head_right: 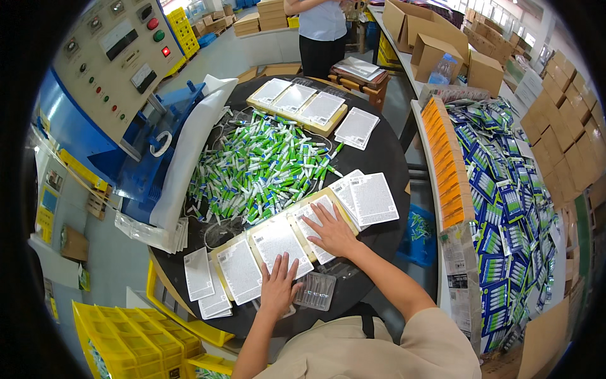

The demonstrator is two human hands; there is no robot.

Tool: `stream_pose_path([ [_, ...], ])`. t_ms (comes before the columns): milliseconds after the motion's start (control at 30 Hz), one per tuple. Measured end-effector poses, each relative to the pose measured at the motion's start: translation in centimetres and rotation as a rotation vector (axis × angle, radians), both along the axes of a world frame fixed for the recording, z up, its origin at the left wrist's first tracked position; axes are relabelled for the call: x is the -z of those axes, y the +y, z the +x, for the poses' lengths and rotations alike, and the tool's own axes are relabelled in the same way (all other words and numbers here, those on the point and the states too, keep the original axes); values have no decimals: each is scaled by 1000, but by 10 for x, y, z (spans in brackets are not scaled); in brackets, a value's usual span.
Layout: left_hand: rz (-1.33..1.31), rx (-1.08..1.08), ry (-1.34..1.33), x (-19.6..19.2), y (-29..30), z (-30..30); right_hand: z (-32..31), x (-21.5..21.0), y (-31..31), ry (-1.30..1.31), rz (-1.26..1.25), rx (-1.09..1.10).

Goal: The person assembles green cylindrical batteries into clear plastic trays, places the trays into white cardboard boxes, and closes the boxes. The person repeats this process multiple times at a workbench in a factory setting.

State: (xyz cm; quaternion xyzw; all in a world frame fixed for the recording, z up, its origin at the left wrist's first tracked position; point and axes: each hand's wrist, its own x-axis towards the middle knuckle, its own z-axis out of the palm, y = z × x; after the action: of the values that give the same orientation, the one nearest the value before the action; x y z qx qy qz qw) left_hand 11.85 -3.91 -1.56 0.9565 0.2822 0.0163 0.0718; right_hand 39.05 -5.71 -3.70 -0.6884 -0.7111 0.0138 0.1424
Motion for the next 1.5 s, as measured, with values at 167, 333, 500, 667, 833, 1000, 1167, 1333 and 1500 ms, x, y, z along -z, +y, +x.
stream_pose_path([
  [167,-37,-6,37,-4,3,-3,-8,1,7,-1,21,25],
  [333,-135,-55,-69,-24,15,0,6,-39,1,127,117,45],
  [500,-149,-223,-282,-39,13,-18,77,-71,-53,-38,-68,219],
  [667,-97,-286,-299,-42,-13,-50,121,-53,-79,-26,-246,185],
  [833,-114,-367,-311,-41,-33,-78,129,-37,-66,101,-216,72],
  [1000,-103,-409,-314,-40,-42,-89,134,-45,-49,108,-154,48],
  [1167,-53,-370,-267,-38,-53,-84,118,-86,-48,154,11,207],
  [1333,74,-441,-63,-22,-53,-83,40,-93,-38,258,88,-117],
  [1500,-6,-441,-36,-4,-31,-94,45,-60,-37,330,290,178],
])
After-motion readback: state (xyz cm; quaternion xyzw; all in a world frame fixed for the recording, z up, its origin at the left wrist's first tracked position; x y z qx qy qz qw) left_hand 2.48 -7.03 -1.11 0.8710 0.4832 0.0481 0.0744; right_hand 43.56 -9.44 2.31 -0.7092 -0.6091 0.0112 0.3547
